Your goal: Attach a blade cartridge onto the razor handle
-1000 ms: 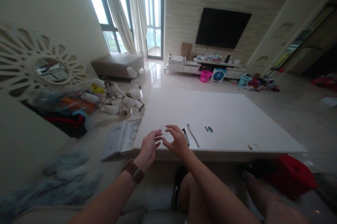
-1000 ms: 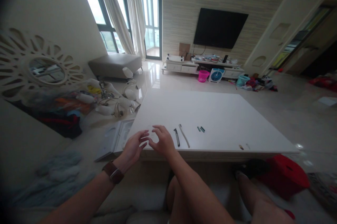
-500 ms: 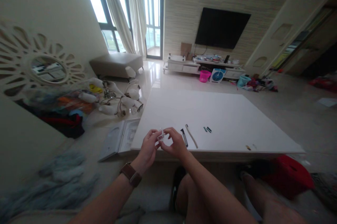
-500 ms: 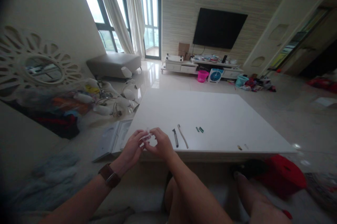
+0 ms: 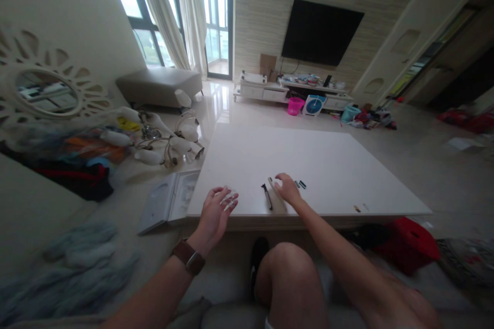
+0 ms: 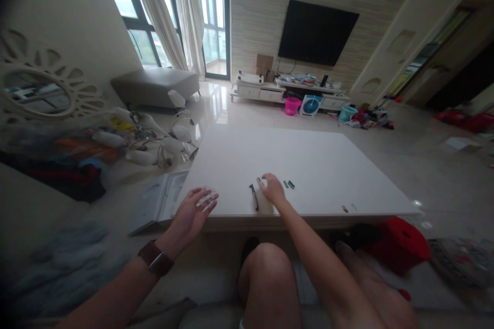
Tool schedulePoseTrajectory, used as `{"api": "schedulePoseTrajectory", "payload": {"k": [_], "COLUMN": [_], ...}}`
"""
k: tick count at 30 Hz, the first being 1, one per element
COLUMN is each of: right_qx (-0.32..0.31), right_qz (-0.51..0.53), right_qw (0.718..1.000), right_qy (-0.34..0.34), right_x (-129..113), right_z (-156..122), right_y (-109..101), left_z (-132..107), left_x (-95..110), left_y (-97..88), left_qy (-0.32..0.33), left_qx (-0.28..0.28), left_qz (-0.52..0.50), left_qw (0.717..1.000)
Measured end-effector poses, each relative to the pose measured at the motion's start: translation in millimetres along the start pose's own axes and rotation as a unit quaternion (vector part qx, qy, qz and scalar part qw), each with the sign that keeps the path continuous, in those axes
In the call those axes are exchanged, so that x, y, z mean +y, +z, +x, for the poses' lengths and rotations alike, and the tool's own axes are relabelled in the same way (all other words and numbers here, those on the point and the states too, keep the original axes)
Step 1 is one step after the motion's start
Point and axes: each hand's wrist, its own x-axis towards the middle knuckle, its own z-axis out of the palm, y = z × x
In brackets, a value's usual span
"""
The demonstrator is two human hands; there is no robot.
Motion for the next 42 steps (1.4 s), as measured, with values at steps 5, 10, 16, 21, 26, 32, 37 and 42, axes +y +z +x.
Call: {"api": "schedulePoseTrajectory", "payload": {"k": [5, 10, 16, 21, 26, 32, 37, 42], "right_qx": [0.053, 0.063, 0.073, 0.088, 0.065, 0.031, 0.076, 0.044], "right_qz": [0.001, 0.033, 0.073, 0.122, 0.267, 0.51, 0.566, 0.553], "right_qw": [0.998, 0.997, 0.992, 0.984, 0.958, 0.858, 0.804, 0.803], "right_qy": [0.041, 0.039, 0.071, 0.091, 0.087, 0.05, 0.166, 0.217], "right_x": [85, 105, 97, 52, -65, -193, -169, -139], "right_z": [-24, -37, -31, -4, 29, 32, 17, -2], "right_y": [-27, -26, -31, -23, -7, -8, 26, 40], "left_z": [0, 1, 1, -2, -4, -6, -8, -7], "left_x": [2, 2, 4, 5, 4, 4, 4, 2], "left_y": [0.0, -2.9, -2.7, -2.0, -1.3, -0.5, 0.7, 0.4], "left_qy": [-0.003, -0.025, -0.047, -0.046, -0.051, -0.049, -0.049, -0.043], "left_qx": [0.009, 0.017, 0.017, 0.017, 0.018, 0.015, 0.015, 0.015], "left_qz": [-0.018, -0.028, -0.036, -0.029, -0.011, 0.004, 0.002, 0.006], "left_qw": [1.0, 0.999, 0.998, 0.998, 0.998, 0.999, 0.999, 0.999]}}
